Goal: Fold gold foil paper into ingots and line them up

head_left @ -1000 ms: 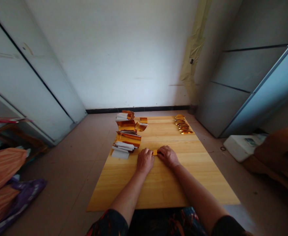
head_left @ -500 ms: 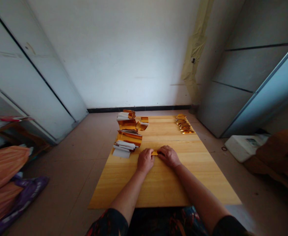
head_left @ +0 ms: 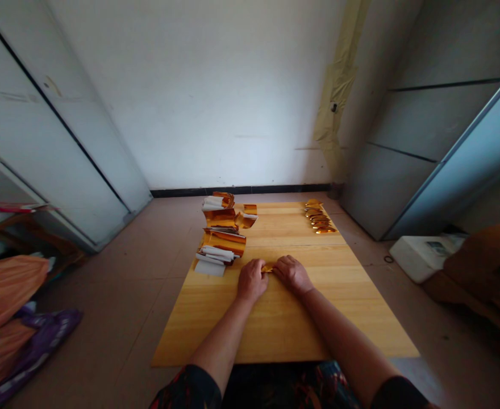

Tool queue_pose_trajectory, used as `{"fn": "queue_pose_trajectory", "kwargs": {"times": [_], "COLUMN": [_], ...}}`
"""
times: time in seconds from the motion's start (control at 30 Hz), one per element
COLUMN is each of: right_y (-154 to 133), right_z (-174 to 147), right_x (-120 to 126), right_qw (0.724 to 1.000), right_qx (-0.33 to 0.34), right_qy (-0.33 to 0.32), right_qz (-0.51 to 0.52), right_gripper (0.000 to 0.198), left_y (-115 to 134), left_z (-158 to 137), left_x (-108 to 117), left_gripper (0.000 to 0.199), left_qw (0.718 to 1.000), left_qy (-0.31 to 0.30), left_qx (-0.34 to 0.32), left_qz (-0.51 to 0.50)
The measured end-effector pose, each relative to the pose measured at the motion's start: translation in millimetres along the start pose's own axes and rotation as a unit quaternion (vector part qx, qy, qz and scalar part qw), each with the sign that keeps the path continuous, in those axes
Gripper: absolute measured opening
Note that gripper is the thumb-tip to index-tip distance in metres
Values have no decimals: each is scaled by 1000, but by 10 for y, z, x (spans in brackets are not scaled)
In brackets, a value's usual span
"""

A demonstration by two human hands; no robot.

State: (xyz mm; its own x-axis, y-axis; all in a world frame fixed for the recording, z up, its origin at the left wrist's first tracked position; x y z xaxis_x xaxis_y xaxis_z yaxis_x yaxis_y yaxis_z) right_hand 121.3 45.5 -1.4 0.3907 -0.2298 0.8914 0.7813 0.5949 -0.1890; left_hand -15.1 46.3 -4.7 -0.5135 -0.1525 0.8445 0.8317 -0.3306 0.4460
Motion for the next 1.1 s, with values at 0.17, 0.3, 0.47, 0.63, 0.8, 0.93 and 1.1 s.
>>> {"fn": "queue_pose_trajectory", "kwargs": {"times": [0.17,0.3,0.47,0.63,0.8,0.93,1.1], "right_y": [-47,-76,-94,-77,-42,-51,-65], "right_z": [-19,-27,-35,-43,-46,-43,-35], "right_x": [4,26,59,46,9,9,44], "right_qw": [999,998,998,998,997,997,996], "right_qx": [7,19,18,7,-10,-9,-29], "right_qy": [2,-1,-6,-10,-20,-19,-10], "right_qz": [-46,-53,-60,-55,-73,-72,-79], "right_gripper": [22,21,21,21,19,17,17], "left_y": [3,0,22,63,77,60,24], "left_z": [4,0,-8,-1,9,32,60], "left_x": [9,40,82,104,89,72,69], "left_gripper": [24,22,19,19,35,37,32], "left_qw": [999,998,997,990,986,982,971], "left_qy": [-10,-16,-12,-8,-20,-30,-41], "left_qx": [21,38,59,120,135,135,194], "left_qz": [-27,-44,-55,-67,-91,-127,-137]}}
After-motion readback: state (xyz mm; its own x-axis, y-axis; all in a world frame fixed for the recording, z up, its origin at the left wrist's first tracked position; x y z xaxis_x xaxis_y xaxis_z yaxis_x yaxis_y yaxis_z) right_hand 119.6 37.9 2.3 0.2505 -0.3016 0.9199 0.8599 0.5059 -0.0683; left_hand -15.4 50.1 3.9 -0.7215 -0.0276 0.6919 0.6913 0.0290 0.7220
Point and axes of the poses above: each hand's wrist, its own z-axis towards the middle knuckle, its own x-axis out of the back of the hand, y = z × x, the point moved 5 cm from there along z, towards the middle knuckle, and after that the axes turned 2 degrees about x, right-handed, at the moved point
